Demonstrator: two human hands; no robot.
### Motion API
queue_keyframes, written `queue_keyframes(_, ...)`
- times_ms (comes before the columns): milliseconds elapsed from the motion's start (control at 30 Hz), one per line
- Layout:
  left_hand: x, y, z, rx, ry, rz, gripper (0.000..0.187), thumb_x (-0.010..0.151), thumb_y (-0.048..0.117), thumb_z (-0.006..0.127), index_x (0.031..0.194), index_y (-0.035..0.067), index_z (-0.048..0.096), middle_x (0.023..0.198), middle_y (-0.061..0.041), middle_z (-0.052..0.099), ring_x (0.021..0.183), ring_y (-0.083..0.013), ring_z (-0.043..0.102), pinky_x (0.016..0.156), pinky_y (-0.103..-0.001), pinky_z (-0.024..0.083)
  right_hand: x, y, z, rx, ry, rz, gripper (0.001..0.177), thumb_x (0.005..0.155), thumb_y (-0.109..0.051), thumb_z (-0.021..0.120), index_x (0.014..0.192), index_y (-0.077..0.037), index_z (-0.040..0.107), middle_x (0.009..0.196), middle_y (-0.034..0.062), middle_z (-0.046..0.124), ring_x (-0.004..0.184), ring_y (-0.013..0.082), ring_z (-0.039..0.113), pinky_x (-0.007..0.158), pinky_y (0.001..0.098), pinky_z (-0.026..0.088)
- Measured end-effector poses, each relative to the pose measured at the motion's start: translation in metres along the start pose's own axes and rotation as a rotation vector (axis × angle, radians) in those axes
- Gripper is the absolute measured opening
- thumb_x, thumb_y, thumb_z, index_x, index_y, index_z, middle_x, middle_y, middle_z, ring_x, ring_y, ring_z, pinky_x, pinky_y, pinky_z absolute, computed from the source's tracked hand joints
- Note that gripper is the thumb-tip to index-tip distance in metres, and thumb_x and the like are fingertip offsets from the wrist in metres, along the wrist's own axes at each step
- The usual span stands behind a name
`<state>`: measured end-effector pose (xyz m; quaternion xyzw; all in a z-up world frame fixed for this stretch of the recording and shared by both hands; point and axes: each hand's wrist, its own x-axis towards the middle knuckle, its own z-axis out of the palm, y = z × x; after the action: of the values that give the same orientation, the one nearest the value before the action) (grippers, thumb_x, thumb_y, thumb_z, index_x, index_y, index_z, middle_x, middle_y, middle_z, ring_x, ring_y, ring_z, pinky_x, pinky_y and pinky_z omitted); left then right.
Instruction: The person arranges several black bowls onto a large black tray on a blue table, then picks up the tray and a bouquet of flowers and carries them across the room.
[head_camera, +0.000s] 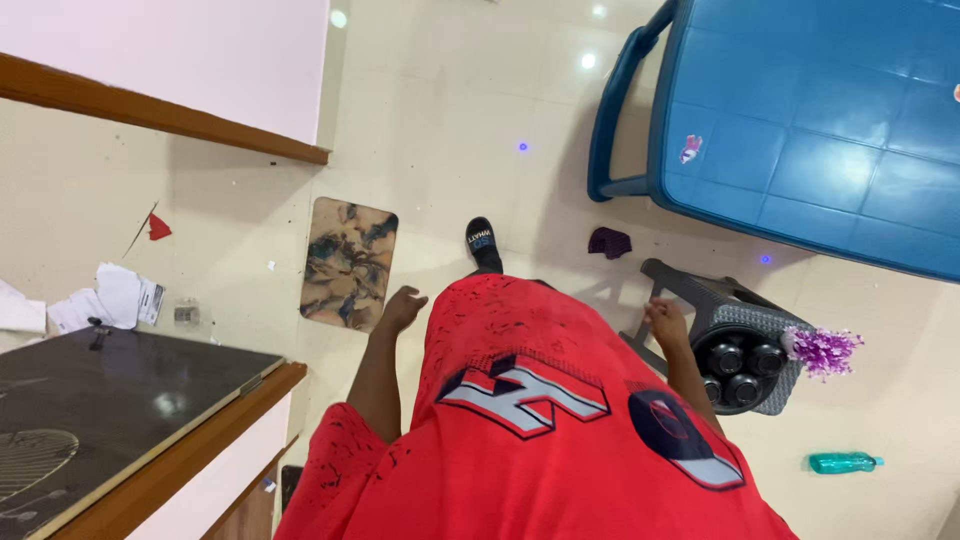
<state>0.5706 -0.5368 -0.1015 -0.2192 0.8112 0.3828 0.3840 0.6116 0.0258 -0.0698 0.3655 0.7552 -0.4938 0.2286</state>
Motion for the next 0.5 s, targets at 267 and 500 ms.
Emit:
queue_keyframes(267,0.062,0.018,-0.135,-0.094,0.253,0.020,0.047,0.090,0.033,0.069,0.122,-0.001,0.063,0.109,-0.020,0.072,0.102,-0.0333,0.070,0.088,-0.043,0.053,0.065,-0.149,0.114,-0.170,0.090,-0.185,0.034,0.099,-0.026,0.068,0.121,0.000,0.066,0.100,0.0123,0.075,0.087,0.0201,0.074,0.079,0.0331,0.055)
queue_keyframes(500,0.095,0.039,-0.155,0.102,0.127,-0.193,0.049,0.092,0.041,0.073,0.119,0.000,0.068,0.119,-0.024,0.071,0.111,-0.0377,0.067,0.094,-0.045,0.052,0.135,-0.202,0.120,0.018,-0.059,-0.006,0.036,0.099,-0.027,0.067,0.125,-0.003,0.063,0.097,0.0100,0.070,0.079,0.0189,0.064,0.066,0.0343,0.051)
